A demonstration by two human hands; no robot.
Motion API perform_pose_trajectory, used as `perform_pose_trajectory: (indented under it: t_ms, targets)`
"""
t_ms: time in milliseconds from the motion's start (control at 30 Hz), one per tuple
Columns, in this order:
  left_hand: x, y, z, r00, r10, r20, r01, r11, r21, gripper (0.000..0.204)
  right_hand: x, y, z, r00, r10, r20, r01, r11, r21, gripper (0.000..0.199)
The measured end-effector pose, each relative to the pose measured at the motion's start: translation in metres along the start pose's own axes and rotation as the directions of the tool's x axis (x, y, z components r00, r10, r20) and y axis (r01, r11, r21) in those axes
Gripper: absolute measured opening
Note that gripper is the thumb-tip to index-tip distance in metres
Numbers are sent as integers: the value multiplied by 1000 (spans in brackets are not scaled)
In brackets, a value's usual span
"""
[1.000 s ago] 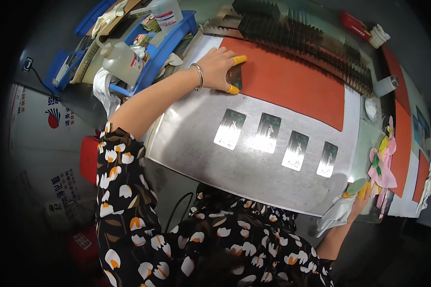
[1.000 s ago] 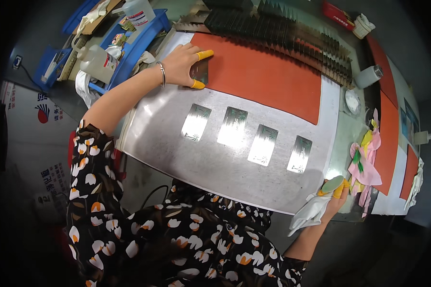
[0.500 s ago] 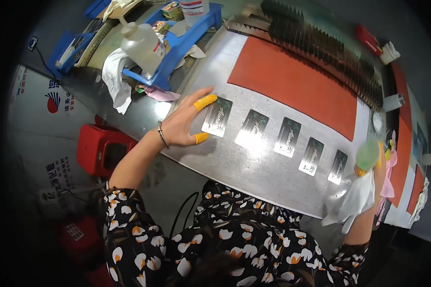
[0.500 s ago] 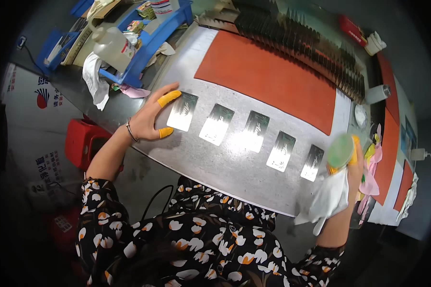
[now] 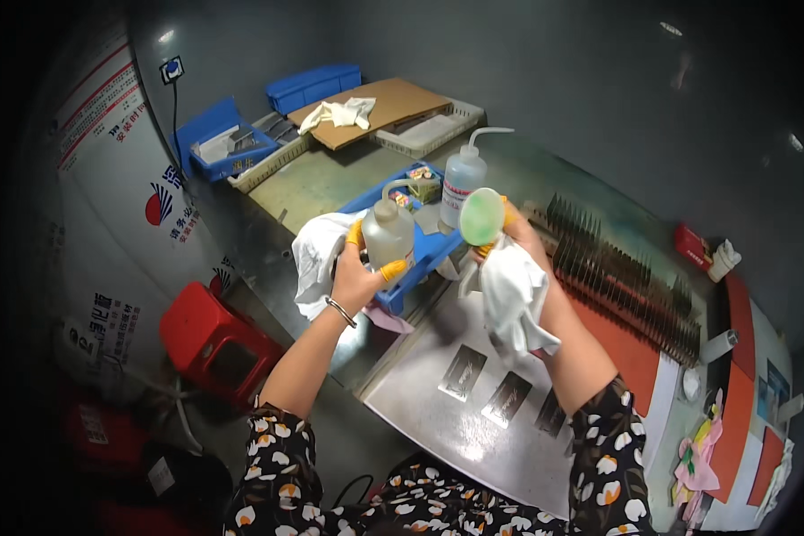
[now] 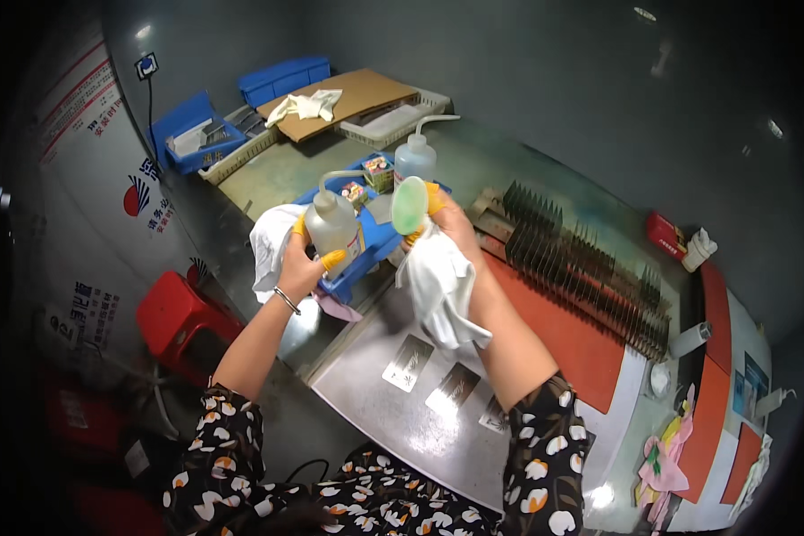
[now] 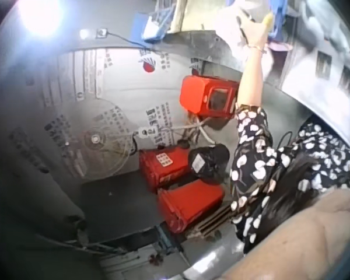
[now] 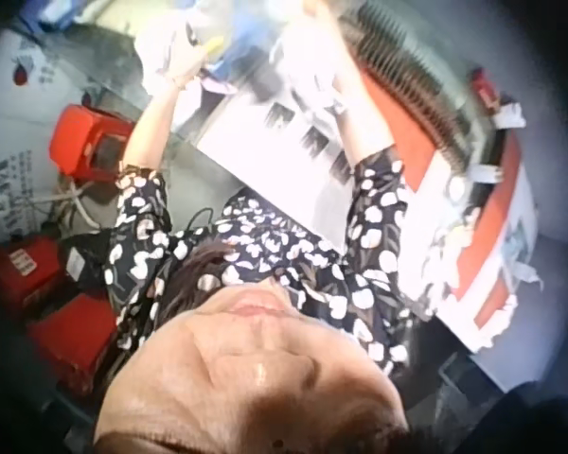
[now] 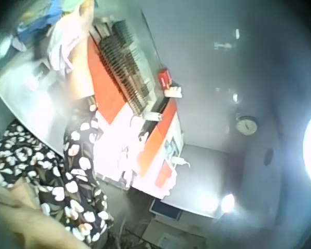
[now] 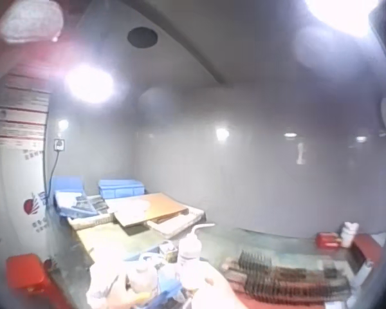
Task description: The person repeatedly wipes small rectangular cards with a white cloth. They pick up cards from a stack, wipe them individually, and place them on a red mat. The person occasionally dips the cloth into a small container of liquid to re-wet it before continuing the cleaning process.
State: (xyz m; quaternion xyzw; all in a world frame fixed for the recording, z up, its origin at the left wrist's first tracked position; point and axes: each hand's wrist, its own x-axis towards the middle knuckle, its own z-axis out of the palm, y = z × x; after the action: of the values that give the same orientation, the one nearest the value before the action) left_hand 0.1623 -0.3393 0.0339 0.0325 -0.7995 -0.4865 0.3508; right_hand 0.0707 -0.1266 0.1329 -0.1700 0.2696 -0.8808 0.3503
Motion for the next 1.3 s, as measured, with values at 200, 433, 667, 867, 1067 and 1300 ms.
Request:
perform_pose_trajectory:
  t_ms: [200,433,667,867,1067,1300]
  targets:
    - [11,13,-2,993,-116,21,105,948,301,63,55,24,-18,972,19,233,5,995,-101,23]
    - [10,-2,3,994,-105,-11,105,970,219,56,51,22,-15,923,5,386,42,993,-111,32]
    - [13,-8,5,997,-36,-71,46,990,135,52,53,14,-4,917,62,393,-53,998,-35,36]
    - [14,-1,1,997,-76,-19,78,988,132,45,46,13,9,979,33,203,-21,998,-63,21]
    - [17,-45,-10,992,-83,91,51,948,313,53,-5,-10,-8,980,-31,195,46,996,-72,16]
    - [-30,-40,-54,929,234,-286,-161,953,255,21,-274,-74,-52,932,-109,-346,-11,945,-327,22]
